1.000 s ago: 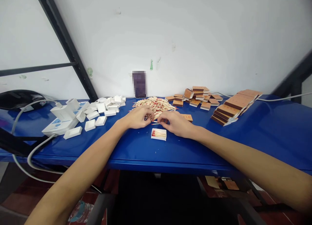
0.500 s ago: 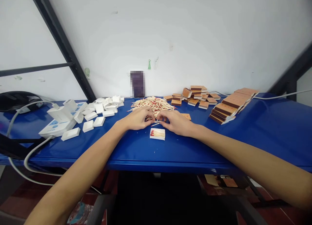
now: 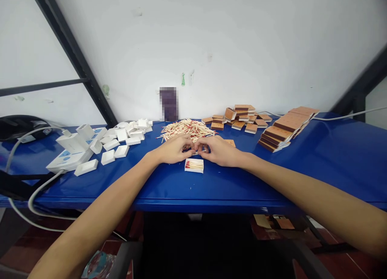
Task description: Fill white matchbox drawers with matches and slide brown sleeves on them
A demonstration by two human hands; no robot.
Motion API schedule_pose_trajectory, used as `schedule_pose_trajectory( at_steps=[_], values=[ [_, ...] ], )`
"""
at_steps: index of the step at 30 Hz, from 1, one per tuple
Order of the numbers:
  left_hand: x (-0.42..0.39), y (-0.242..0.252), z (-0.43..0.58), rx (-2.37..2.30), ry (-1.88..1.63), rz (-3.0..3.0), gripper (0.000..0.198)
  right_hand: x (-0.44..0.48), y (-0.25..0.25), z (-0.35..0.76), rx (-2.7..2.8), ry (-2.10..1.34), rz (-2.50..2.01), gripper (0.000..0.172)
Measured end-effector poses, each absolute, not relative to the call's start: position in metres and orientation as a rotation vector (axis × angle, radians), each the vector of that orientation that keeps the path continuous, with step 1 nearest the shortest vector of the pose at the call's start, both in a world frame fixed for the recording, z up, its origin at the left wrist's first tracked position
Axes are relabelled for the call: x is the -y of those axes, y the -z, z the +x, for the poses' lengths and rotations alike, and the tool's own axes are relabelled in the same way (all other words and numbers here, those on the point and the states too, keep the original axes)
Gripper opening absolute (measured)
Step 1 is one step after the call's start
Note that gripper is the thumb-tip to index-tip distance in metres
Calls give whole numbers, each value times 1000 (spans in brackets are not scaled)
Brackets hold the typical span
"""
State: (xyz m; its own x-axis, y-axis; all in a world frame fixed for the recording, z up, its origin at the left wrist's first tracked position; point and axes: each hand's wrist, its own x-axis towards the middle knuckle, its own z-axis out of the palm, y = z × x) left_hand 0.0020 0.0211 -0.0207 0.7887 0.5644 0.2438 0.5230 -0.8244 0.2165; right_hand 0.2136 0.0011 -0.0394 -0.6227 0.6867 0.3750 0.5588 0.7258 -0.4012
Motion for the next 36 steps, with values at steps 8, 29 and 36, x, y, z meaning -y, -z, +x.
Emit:
schedule_pose_trajectory(
  at_steps=[8,29,36],
  values=[
    [-20,12,-4,-947,-410,2915,11,4,26,218,2490,-286,-1100,11],
    [-24,18,-3,-905,-493,2917,18,-4,36,225,2438,-62,-1125,14],
    [-21,14,-4,-940,-444,2910,15,-3,37,221,2466,-33,-1141,18]
  ],
)
